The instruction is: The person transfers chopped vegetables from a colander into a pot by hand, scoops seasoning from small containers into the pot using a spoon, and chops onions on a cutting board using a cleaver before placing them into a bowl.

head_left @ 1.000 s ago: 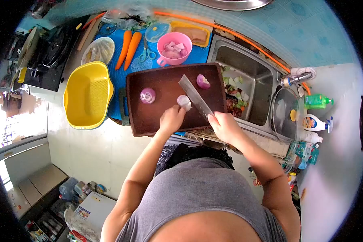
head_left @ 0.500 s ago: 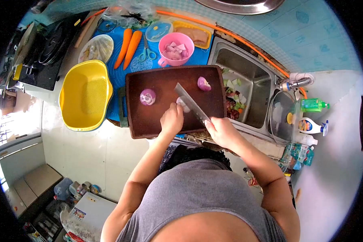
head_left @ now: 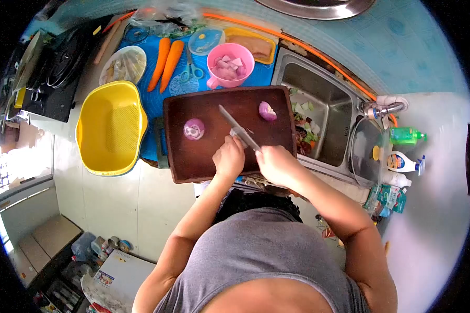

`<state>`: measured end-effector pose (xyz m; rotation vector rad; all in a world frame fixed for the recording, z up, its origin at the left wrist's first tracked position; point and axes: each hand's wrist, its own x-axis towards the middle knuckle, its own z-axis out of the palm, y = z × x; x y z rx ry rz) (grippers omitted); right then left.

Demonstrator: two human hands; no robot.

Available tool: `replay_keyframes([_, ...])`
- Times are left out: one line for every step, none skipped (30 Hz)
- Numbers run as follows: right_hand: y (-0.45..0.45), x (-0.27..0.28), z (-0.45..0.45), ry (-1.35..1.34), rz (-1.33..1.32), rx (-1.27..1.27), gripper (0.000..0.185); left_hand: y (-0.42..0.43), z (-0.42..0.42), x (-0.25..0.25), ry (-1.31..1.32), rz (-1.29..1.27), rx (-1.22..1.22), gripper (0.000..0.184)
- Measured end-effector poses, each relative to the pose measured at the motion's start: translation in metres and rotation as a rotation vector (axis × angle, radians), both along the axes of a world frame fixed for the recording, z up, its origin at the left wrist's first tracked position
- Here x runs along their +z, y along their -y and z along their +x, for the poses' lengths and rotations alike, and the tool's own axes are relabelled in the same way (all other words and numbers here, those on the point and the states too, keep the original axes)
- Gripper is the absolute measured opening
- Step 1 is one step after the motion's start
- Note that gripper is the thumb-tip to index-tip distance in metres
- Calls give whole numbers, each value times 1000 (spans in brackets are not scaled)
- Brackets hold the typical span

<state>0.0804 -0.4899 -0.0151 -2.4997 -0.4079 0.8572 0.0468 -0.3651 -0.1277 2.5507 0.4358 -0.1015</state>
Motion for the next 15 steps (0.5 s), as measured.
replay_keyframes([-9,-4,4,-47,-41,29,35,0,0,-3,-7,-9,-3,29])
replay_keyframes([-18,-8,2,-16,-43,-10,35,-2,-2,-4,-16,-15,-5,29])
replay_keyframes([-24,-13,-2,13,-45,-47,35,-4,-2,0,-40,-36,20,29])
replay_keyframes([-26,-24,-6,84,-14,-48,37,-6,-2,7,-67,-57,47,29])
replay_keyframes([-23,-26,-6,87,14,-64,38,-10,-1,11,-93,-78,73,28])
replay_keyframes([-19,-26,-5,85,41,-81,39,-16,-2,9,-92,-106,83,29])
replay_keyframes([-14,-26,-2,86,69,-95,40,-25,-3,9,-116,-194,77,31])
replay_keyframes([-1,-44,0,111,192,-110,42,-31,-5,12,-143,-312,99,33])
replay_keyframes([8,-44,3,76,234,-165,41,-35,-8,17,-171,-429,126,35])
replay_keyframes([18,-44,2,32,263,-202,40,-38,-12,12,-161,-428,152,38])
replay_keyframes([26,-42,0,-12,291,-241,39,-37,-18,8,-93,-387,156,37])
replay_keyframes([29,-34,-3,-31,269,-270,36,-36,-23,10,-25,-341,160,37])
replay_keyframes([31,-18,-6,20,288,-226,33,-35,-26,15,42,-294,158,37])
replay_keyframes([35,-17,-10,21,274,-201,32,-35,-28,22,60,-286,154,39])
replay_keyframes([38,-16,-13,24,261,-177,30,-37,-30,19,84,-292,156,39])
